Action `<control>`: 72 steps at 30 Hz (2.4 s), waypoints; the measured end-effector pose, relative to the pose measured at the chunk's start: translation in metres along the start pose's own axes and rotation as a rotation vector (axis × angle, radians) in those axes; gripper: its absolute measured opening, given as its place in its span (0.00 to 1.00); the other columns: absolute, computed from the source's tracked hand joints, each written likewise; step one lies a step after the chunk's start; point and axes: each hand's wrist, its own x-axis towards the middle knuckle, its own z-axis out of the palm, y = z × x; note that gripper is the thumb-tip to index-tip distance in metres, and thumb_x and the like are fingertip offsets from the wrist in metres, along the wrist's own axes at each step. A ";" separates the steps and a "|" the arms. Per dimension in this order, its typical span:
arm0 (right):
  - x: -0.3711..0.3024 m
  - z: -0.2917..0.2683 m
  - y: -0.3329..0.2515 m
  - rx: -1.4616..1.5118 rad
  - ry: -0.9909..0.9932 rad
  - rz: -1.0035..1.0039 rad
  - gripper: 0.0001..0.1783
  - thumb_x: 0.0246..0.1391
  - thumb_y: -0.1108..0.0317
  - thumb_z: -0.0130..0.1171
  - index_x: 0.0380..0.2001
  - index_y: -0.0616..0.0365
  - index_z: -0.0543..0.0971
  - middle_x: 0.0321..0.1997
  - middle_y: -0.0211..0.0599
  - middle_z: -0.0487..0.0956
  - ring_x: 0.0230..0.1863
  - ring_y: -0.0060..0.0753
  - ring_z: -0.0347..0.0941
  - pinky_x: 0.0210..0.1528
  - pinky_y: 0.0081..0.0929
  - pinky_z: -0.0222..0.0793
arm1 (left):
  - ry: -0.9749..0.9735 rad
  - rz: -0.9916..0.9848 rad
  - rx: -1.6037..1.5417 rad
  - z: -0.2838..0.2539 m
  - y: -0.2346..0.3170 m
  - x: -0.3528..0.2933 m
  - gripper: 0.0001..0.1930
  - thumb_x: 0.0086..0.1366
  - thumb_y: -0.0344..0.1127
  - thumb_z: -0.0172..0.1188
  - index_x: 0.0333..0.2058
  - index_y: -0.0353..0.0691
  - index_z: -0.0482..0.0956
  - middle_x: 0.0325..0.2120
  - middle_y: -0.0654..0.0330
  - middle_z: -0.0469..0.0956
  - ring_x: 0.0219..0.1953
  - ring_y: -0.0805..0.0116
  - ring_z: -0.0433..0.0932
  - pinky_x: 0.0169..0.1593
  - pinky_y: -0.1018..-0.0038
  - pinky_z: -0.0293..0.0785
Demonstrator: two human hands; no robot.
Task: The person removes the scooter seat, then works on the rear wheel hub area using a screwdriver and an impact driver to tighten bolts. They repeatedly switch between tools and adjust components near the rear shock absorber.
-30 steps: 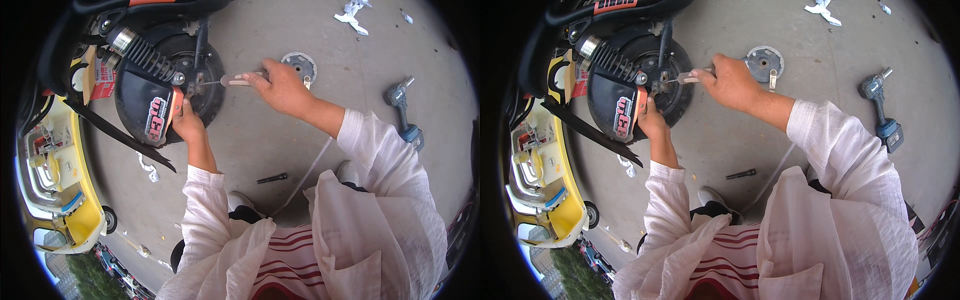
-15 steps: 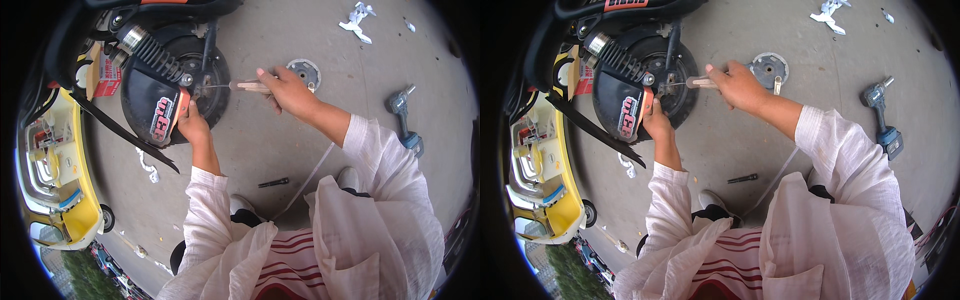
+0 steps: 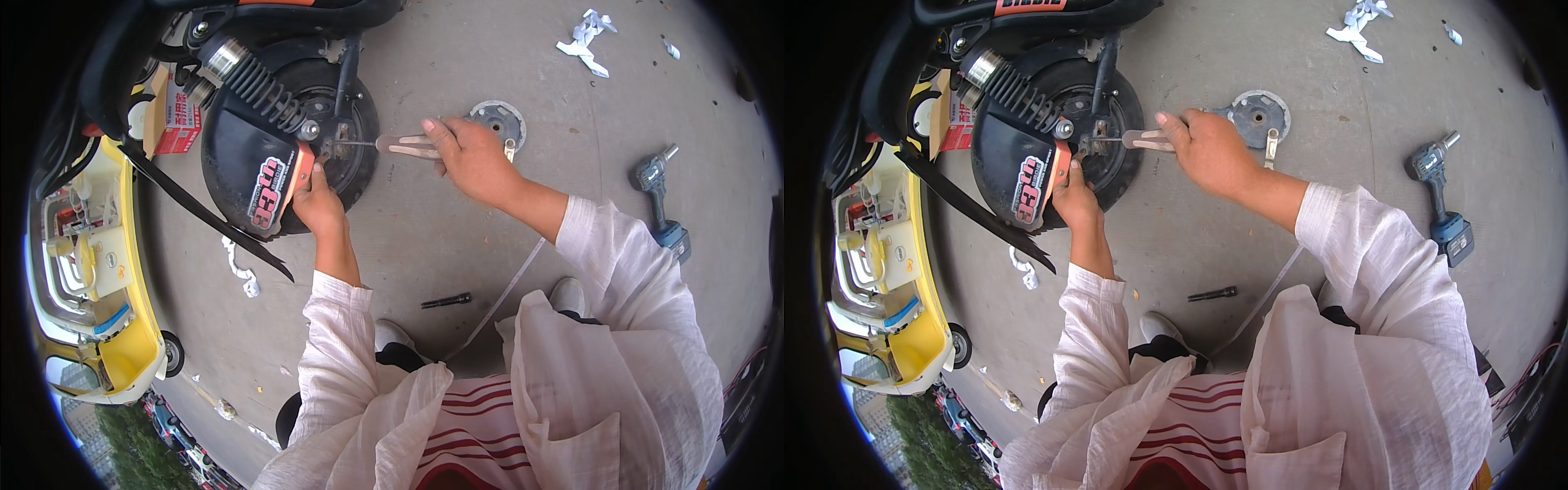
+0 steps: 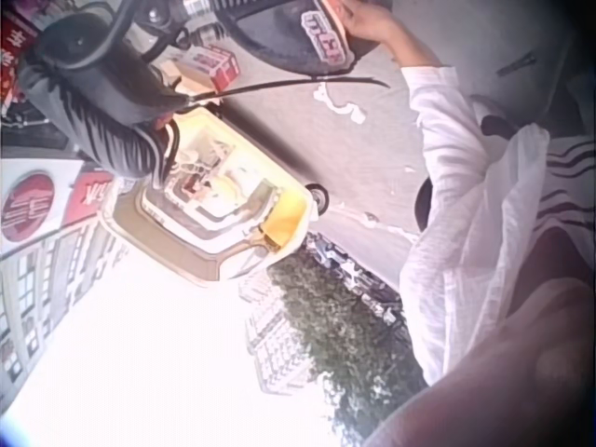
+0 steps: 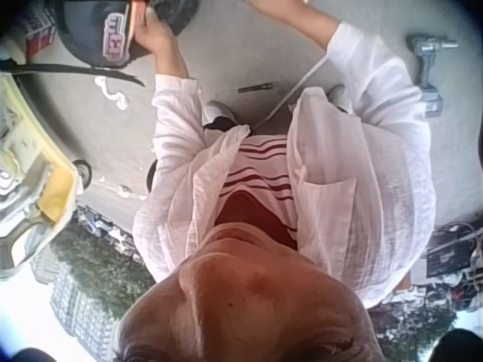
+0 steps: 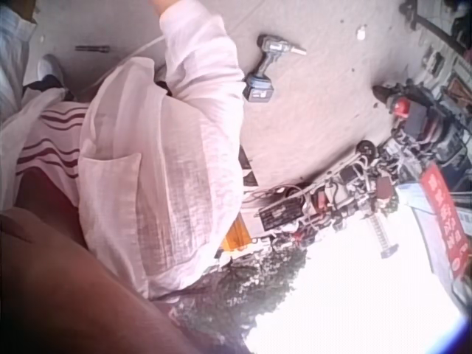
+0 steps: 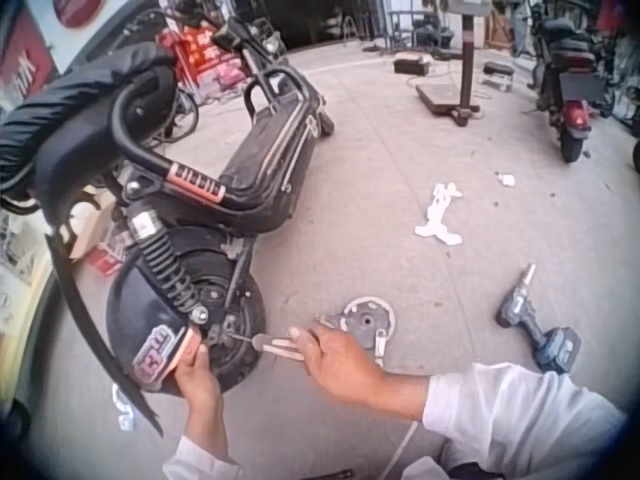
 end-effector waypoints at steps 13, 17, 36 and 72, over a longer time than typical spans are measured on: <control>0.002 0.001 0.000 0.221 -0.003 0.115 0.24 0.62 0.52 0.50 0.34 0.68 0.68 0.26 0.49 0.76 0.23 0.45 0.73 0.26 0.38 0.68 | -0.022 0.018 0.007 0.001 0.003 -0.003 0.10 0.65 0.35 0.58 0.37 0.35 0.82 0.27 0.69 0.77 0.21 0.82 0.66 0.23 0.83 0.61; 0.010 0.015 0.033 -0.146 0.234 -0.486 0.24 0.63 0.52 0.49 0.34 0.68 0.67 0.23 0.46 0.75 0.18 0.43 0.71 0.21 0.36 0.65 | 0.025 0.051 -0.012 0.005 0.003 -0.003 0.10 0.65 0.33 0.56 0.34 0.31 0.82 0.20 0.72 0.72 0.15 0.85 0.56 0.18 0.82 0.49; 0.002 0.011 0.012 -0.214 0.167 -0.305 0.21 0.63 0.56 0.49 0.29 0.67 0.71 0.21 0.47 0.76 0.26 0.44 0.74 0.34 0.38 0.67 | 0.005 0.038 -0.017 0.003 0.001 -0.002 0.10 0.66 0.33 0.55 0.38 0.33 0.82 0.23 0.72 0.75 0.15 0.86 0.55 0.18 0.83 0.48; 0.006 0.007 0.014 -0.151 0.212 -0.351 0.21 0.62 0.54 0.50 0.35 0.66 0.73 0.24 0.45 0.75 0.25 0.42 0.72 0.32 0.35 0.67 | -0.021 -0.001 -0.003 -0.001 -0.005 0.003 0.10 0.65 0.36 0.58 0.34 0.34 0.81 0.24 0.67 0.75 0.18 0.80 0.65 0.22 0.82 0.60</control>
